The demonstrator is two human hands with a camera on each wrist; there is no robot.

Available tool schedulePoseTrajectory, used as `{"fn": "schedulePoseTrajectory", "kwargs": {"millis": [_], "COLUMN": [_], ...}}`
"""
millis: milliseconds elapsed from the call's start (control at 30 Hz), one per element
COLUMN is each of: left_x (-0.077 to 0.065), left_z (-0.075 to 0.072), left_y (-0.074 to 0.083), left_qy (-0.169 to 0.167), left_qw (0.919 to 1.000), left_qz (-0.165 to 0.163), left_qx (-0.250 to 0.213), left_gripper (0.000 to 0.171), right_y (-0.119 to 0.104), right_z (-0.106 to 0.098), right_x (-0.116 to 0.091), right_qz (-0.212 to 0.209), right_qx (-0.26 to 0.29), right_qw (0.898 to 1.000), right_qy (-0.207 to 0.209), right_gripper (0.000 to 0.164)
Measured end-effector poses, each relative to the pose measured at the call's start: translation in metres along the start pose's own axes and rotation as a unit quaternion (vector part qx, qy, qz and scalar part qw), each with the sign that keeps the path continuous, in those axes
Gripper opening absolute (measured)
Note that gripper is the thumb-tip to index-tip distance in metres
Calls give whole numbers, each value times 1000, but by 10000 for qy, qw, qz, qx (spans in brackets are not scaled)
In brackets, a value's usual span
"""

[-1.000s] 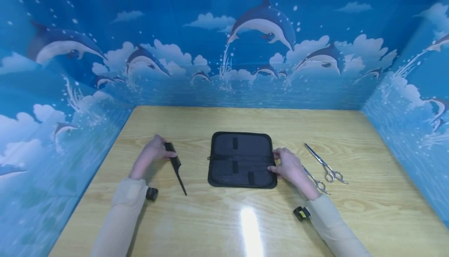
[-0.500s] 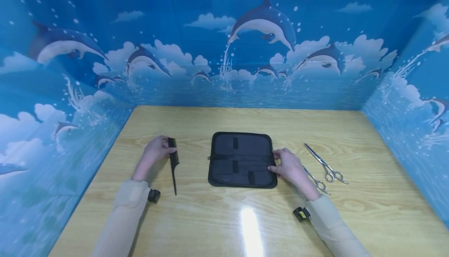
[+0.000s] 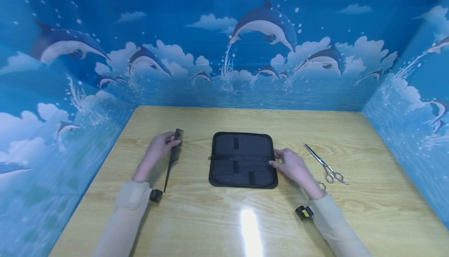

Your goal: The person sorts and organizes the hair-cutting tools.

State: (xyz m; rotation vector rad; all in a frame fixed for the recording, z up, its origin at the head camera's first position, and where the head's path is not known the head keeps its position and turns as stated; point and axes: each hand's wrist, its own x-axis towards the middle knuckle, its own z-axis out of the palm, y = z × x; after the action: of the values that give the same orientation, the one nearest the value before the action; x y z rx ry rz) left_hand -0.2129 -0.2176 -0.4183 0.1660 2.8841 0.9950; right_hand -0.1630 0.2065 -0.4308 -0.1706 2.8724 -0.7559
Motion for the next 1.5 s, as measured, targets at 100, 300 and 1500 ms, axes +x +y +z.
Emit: {"fn": "schedulePoseTrajectory", "kwargs": {"millis": [100, 300, 1500], "left_x": [-2, -7, -22], "left_z": [0, 3, 86], "left_y": [9, 31, 132], "left_qy": [65, -12, -1231], "left_qw": [9996, 9980, 9840], "left_qz": [277, 629, 1269], "left_qx": [-39, -88, -228], "left_gripper": [45, 41, 18], "right_y": [0, -9, -60], "right_z": [-2, -4, 32], "right_x": [-1, -3, -1], "right_qz": [-102, -434, -719], "right_qx": [176, 326, 4331], "right_qw": [9994, 9955, 8984], "right_qy": [271, 779, 130], "right_gripper": [58, 49, 24]}}
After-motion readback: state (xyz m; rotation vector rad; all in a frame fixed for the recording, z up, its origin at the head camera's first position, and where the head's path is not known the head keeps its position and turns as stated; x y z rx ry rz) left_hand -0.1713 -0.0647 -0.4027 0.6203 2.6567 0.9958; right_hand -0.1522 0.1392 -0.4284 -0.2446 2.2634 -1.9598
